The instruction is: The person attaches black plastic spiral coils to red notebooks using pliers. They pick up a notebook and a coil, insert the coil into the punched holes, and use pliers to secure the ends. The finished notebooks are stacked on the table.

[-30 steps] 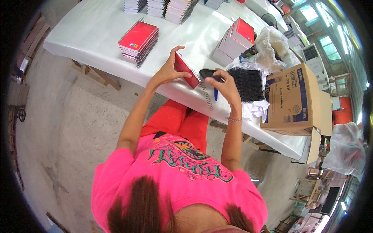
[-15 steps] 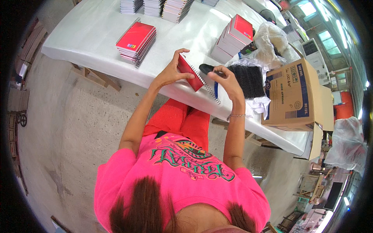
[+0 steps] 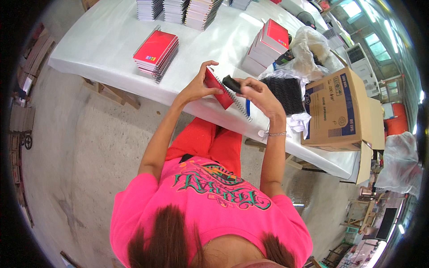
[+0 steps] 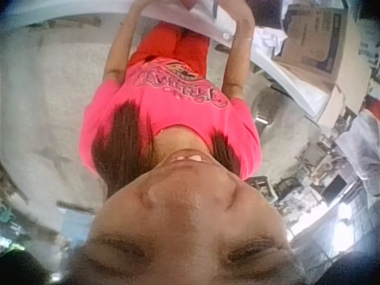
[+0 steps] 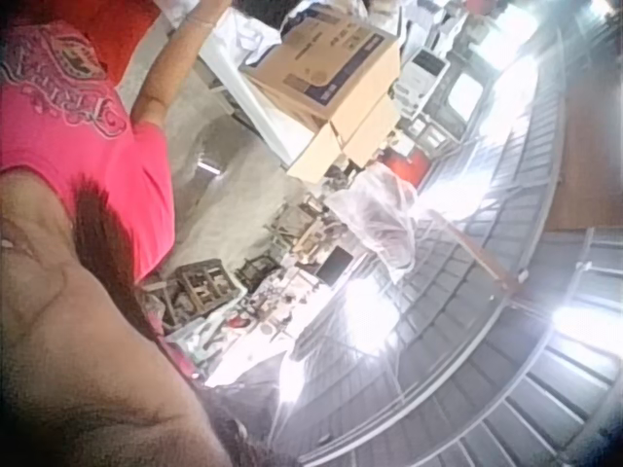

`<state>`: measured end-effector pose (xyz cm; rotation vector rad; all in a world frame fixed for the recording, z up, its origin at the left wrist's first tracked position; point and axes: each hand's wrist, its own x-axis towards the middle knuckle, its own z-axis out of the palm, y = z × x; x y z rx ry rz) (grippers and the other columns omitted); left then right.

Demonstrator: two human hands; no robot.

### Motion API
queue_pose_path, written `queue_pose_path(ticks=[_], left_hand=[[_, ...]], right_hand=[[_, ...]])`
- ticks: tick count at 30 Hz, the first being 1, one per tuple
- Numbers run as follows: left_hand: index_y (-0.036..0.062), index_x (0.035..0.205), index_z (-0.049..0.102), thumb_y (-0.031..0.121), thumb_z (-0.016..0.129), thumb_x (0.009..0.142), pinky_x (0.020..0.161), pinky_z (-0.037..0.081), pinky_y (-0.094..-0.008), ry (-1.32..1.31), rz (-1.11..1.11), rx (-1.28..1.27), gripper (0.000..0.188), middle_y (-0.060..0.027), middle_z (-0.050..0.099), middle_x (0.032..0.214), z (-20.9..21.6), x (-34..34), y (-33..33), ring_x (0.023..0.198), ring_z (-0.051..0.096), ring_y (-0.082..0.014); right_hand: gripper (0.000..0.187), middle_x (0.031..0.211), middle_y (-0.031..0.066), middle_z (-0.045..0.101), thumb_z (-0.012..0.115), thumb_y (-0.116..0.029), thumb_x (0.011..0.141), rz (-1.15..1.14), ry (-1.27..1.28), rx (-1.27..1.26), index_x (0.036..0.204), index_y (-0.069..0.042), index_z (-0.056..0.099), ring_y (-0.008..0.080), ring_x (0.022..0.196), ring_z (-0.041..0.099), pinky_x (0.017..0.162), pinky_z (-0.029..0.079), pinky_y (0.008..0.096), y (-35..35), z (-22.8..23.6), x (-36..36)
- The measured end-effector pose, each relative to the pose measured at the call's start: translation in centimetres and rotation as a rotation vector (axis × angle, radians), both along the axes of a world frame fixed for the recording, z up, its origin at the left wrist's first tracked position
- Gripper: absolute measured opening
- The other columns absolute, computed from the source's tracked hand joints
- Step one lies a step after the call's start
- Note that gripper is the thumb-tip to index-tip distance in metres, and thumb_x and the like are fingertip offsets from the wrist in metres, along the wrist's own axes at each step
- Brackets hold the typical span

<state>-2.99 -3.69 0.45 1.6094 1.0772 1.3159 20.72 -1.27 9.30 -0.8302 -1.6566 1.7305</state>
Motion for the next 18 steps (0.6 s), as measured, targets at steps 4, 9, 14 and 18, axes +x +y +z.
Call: queue_pose_path(ticks=[4,9,14,18], left_hand=[[0.0164,0.143,0.03,0.027,0.091,0.067,0.095,0.044,-0.0346,-0.061,-0.05,-0.016,0.098,-0.0076,0.049,0.109,0.1,0.3,0.2,0.102,0.052,-0.0197],[0.0154,0.143,0.03,0.026,0.092,0.067,0.094,0.044,-0.0354,-0.03,-0.02,0.022,0.099,-0.0069,0.049,0.106,-0.3,0.2,0.3,0.103,0.051,-0.0191],[0.0151,0.144,0.031,0.026,0.091,0.068,0.092,0.046,-0.0337,-0.009,-0.015,0.016,0.097,-0.0067,0.051,0.107,-0.2,0.2,0.2,0.099,0.053,-0.0182],[0.0152,0.144,0.03,0.026,0.09,0.07,0.092,0.045,-0.0342,-0.197,-0.13,-0.096,0.096,-0.0077,0.052,0.111,0.9,0.4,0.1,0.099,0.054,-0.0177]], right_hand=[[0.036,0.092,0.0024,0.064,0.08,-0.035,0.082,-0.371,-0.683,0.513,0.094,-0.003,0.068,0.009,0.082,0.056,0.076,0.044,0.0241,1.9,-0.9,0.1],[0.044,0.086,0.0016,0.064,0.079,-0.041,0.081,-0.116,-0.579,0.4,0.092,0.0,0.068,0.0093,0.077,0.055,0.069,0.045,0.0255,1.9,-1.1,-0.8],[0.044,0.086,0.0027,0.064,0.079,-0.042,0.082,-0.188,-0.159,0.096,0.092,0.0,0.069,0.0107,0.079,0.056,0.073,0.046,0.0273,1.8,-0.8,-1.5],[0.044,0.087,0.0016,0.065,0.076,-0.042,0.085,-0.126,-0.602,0.474,0.097,0.0,0.07,0.0115,0.077,0.057,0.073,0.047,0.0271,2.7,-0.2,-1.1]])
